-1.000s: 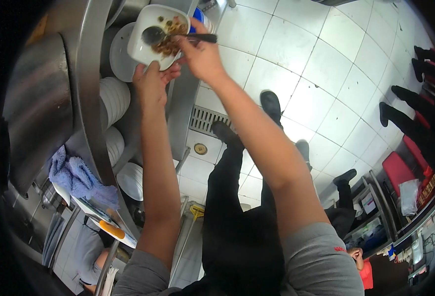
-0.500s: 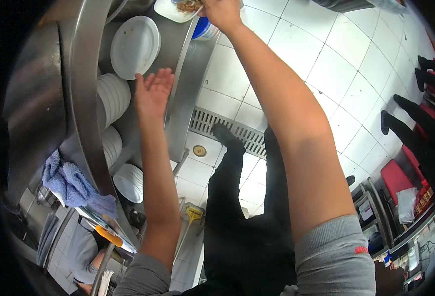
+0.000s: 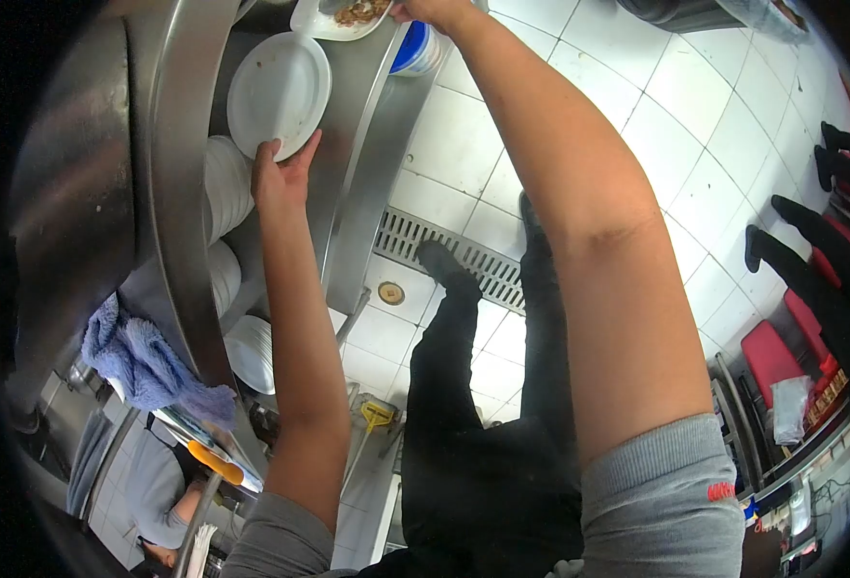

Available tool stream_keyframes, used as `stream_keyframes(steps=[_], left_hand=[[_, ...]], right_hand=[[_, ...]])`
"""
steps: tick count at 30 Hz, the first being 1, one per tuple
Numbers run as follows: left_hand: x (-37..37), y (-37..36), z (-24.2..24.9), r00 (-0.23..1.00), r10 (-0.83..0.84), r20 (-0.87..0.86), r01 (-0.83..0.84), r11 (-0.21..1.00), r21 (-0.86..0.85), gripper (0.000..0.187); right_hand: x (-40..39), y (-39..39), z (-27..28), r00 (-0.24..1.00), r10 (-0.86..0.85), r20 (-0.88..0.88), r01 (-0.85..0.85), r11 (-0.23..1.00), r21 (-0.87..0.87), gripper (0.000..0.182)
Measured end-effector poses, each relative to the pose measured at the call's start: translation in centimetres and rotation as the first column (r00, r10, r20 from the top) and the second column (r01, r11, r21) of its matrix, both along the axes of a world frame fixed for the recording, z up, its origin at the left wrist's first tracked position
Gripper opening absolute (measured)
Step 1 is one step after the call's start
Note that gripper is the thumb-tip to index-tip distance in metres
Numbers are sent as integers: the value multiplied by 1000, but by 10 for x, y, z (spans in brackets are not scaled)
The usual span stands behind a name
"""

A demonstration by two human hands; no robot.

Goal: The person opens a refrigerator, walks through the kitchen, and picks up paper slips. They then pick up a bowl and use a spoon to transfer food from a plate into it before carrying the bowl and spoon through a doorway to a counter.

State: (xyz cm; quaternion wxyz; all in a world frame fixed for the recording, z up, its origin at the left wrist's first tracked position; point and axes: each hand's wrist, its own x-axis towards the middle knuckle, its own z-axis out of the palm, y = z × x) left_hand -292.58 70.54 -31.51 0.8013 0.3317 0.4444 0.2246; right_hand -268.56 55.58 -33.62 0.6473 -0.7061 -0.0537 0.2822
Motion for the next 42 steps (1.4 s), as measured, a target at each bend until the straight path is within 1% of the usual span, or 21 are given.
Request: stream_keyframes(steps=[2, 4, 5, 7, 11, 14, 17, 19, 20, 22, 23, 24, 26, 28, 30, 31, 33, 36, 38, 39, 42], left_hand=[[-7, 0, 1, 1000, 15, -5, -15, 1000, -15, 54], [-14, -2, -2, 999, -38, -19, 38, 999, 6, 56], [-18, -3, -3, 999, -39, -18, 39, 999, 6, 56], [-26, -6, -4, 997, -48, -67, 51, 998, 38, 55], [-42, -13, -1, 993, -106, -43, 110, 989, 102, 49], [-51, -16, 0, 992, -83, -93, 92, 991, 99, 50], [-61, -20, 1, 989, -50, -141, 64, 993, 94, 51], [-69, -22, 2, 992, -72, -102, 82, 992, 94, 50], [-72, -24, 3, 992, -73, -102, 82, 992, 92, 50], [-79, -27, 6, 986, -32, -164, 50, 993, 107, 50], [-83, -27, 5, 986, -32, -162, 49, 993, 106, 50], [-87, -26, 3, 986, -38, -162, 54, 993, 101, 50], [-93, -28, 6, 986, -43, -161, 59, 994, 94, 49], [-96, -34, 10, 983, -12, -181, 32, 994, 107, 49], [-103, -32, 5, 984, -12, -177, 29, 995, 97, 48], [-107, -31, 3, 985, -11, -174, 27, 995, 91, 48], [-107, -33, 5, 985, -11, -170, 28, 995, 99, 48], [-108, -35, 6, 985, -3, -170, 21, 994, 104, 49], [-111, -36, 4, 985, 5, -174, 12, 995, 97, 49], [-111, -34, 3, 987, -21, -158, 36, 995, 98, 49], [-113, -33, 7, 989, -42, -143, 57, 993, 101, 49]], right_hand=[[0, -2, -2, 998, 50, -30, -50, 999, -1, 21], [-2, -5, -3, 994, 71, -81, -58, 988, 146, 25], [-4, -6, -2, 994, 69, -81, -57, 988, 146, 25], [-9, -9, 0, 977, 20, -214, 52, 944, 326, 24], [-13, -20, -26, 976, 72, -204, -8, 955, 298, 19], [-40, -27, -23, 975, -2, -222, 38, 986, 161, 15], [-43, -21, -13, 982, -47, -182, 69, 990, 119, 20], [-36, -11, -8, 993, -121, -3, 121, 992, 34, 27], [-35, -5, -8, 993, -122, -4, 122, 992, 32, 27], [-34, 10, -3, 959, -131, 252, 190, 956, -225, 32], [-33, 13, 7, 982, -147, 119, 172, 957, -233, 35], [-34, 16, 5, 982, -146, 124, 172, 957, -233, 35], [-42, 21, -9, 924, -106, 368, 231, 921, -315, 38], [-56, 20, -4, 915, -71, 397, 198, 937, -289, 41], [-72, 22, 20, 995, -95, 26, 98, 985, -141, 42], [-77, 28, 7, 989, -51, 136, 80, 973, -217, 46], [-81, 48, -28, 990, -5, 138, 35, 976, -217, 47], [-91, 60, -45, 985, 73, 157, -39, 977, -209, 49], [-98, 59, -39, 975, 130, 182, -124, 991, -45, 40], [-103, 49, -27, 985, 171, -9, -171, 984, -55, 41], [-121, 37, -39, 954, 288, 80, -277, 953, -126, 41]])
